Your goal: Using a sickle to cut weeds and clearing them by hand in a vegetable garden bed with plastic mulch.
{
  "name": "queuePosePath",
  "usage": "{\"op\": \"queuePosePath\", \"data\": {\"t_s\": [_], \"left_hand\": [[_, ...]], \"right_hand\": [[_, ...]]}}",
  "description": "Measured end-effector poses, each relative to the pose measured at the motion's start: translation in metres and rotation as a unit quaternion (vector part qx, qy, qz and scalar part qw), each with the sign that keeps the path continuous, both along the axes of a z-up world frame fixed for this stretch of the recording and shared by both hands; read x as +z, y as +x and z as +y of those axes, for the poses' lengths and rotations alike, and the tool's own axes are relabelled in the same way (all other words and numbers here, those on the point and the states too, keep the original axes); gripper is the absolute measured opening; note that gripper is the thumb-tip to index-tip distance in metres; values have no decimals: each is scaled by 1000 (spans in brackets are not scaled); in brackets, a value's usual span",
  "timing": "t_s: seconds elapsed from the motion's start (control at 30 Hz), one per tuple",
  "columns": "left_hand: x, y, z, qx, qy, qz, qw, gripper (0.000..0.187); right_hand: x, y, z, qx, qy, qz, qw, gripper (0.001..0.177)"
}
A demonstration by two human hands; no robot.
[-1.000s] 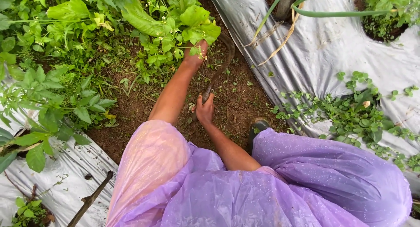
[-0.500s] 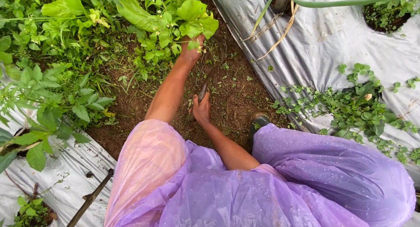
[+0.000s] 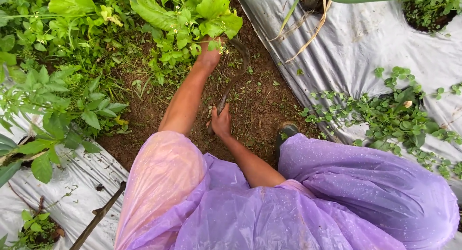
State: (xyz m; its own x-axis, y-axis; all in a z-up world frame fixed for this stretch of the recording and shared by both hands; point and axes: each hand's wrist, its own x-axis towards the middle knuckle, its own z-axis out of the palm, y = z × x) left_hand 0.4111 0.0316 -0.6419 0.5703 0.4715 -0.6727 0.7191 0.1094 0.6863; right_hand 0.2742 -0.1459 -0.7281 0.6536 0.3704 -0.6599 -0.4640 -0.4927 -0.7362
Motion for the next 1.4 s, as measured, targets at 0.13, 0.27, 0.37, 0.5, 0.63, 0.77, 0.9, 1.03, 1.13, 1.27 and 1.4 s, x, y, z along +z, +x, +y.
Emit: {"op": "queuePosePath", "data": {"t_s": [0.13, 0.27, 0.37, 0.5, 0.63, 0.77, 0.9, 1.03, 1.13, 1.27, 1.4], "left_hand": [[13, -8, 2, -37, 19, 41, 998, 38], [-11, -11, 10, -51, 32, 68, 996, 31], [47, -24, 1, -82, 11, 109, 991, 70], [22, -27, 8, -99, 24, 121, 987, 72], [14, -34, 3, -101, 44, 103, 988, 65], [4, -35, 7, -113, 54, 97, 987, 56], [16, -37, 2, -111, 65, 87, 988, 63], [-64, -34, 19, -225, 201, 103, 948, 31], [-100, -44, 21, -366, 336, 89, 863, 14], [-100, -46, 36, -361, 321, 93, 870, 26], [-88, -60, 36, -374, 338, 82, 860, 26]], "right_hand": [[0, 13, 10, -66, 35, -55, 996, 18], [-17, 34, 19, -157, 113, -135, 972, 27], [6, 15, 14, -45, 8, -21, 999, 23], [-12, -17, 7, 38, -50, 4, 998, 24], [3, -2, 6, -30, 20, -19, 999, 25], [-4, 29, 17, -121, 59, -78, 988, 21], [13, 9, 10, -20, 17, -17, 1000, 16], [-2, -26, 3, 51, 3, 8, 999, 17], [-5, -27, 1, 2, 19, -9, 1000, 21], [11, 8, 12, -122, 92, -34, 988, 17], [18, 8, 16, -130, 91, -50, 986, 20]]}}
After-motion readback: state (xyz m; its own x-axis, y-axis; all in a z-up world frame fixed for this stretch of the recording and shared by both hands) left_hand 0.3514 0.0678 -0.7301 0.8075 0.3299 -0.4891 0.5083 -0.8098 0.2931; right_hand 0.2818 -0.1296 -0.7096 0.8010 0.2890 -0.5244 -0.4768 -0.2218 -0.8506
